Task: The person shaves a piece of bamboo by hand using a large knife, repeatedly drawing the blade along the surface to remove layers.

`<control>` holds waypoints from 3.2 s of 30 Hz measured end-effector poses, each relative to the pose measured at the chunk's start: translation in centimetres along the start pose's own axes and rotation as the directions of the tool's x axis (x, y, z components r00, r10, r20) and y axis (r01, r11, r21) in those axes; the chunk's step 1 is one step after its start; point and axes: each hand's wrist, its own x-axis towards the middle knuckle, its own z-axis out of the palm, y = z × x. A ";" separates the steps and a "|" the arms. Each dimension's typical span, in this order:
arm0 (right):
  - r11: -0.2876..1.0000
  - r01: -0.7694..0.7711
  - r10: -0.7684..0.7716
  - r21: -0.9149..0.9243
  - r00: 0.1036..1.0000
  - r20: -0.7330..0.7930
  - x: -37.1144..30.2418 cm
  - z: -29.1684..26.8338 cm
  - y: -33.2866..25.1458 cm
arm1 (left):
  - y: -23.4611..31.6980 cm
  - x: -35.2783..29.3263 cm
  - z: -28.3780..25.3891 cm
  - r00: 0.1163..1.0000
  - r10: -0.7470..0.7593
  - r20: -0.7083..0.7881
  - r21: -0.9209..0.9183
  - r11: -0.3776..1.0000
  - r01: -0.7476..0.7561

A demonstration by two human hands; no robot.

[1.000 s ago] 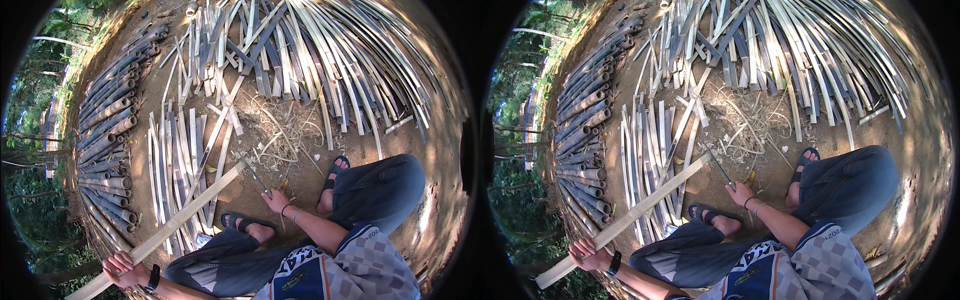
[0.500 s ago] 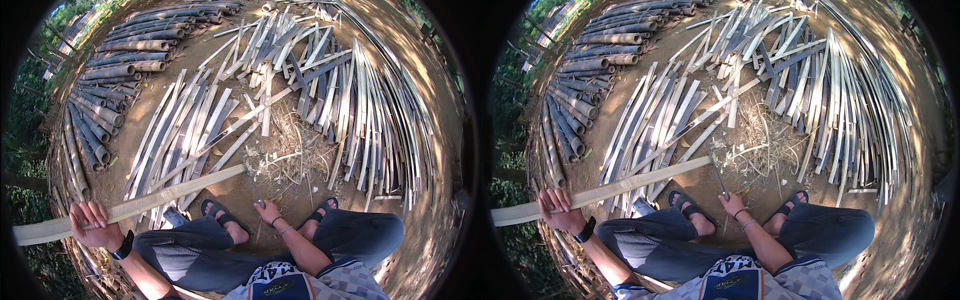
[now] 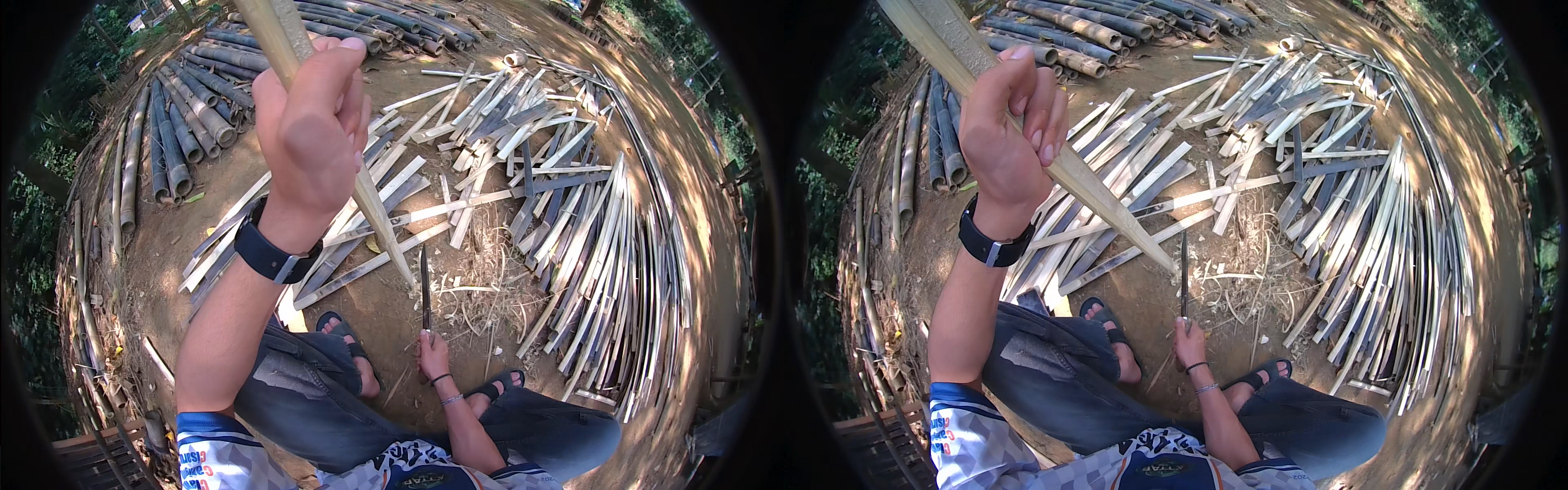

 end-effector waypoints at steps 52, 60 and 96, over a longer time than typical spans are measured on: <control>0.992 0.104 -0.111 -0.068 0.987 -0.114 -0.5 1.2 5.8 | -0.1 0.9 -0.4 0.995 -0.063 0.081 -0.194 0.978 0.078; 0.987 0.123 -0.116 0.100 0.990 -0.075 -1.7 1.6 0.0 | -0.4 0.2 -1.7 0.996 -0.070 0.051 -0.150 0.986 0.077; 0.986 0.019 -0.033 -0.165 0.996 -0.081 -1.0 1.5 6.3 | -0.1 0.7 -2.0 0.994 -0.093 0.064 -0.155 0.983 0.102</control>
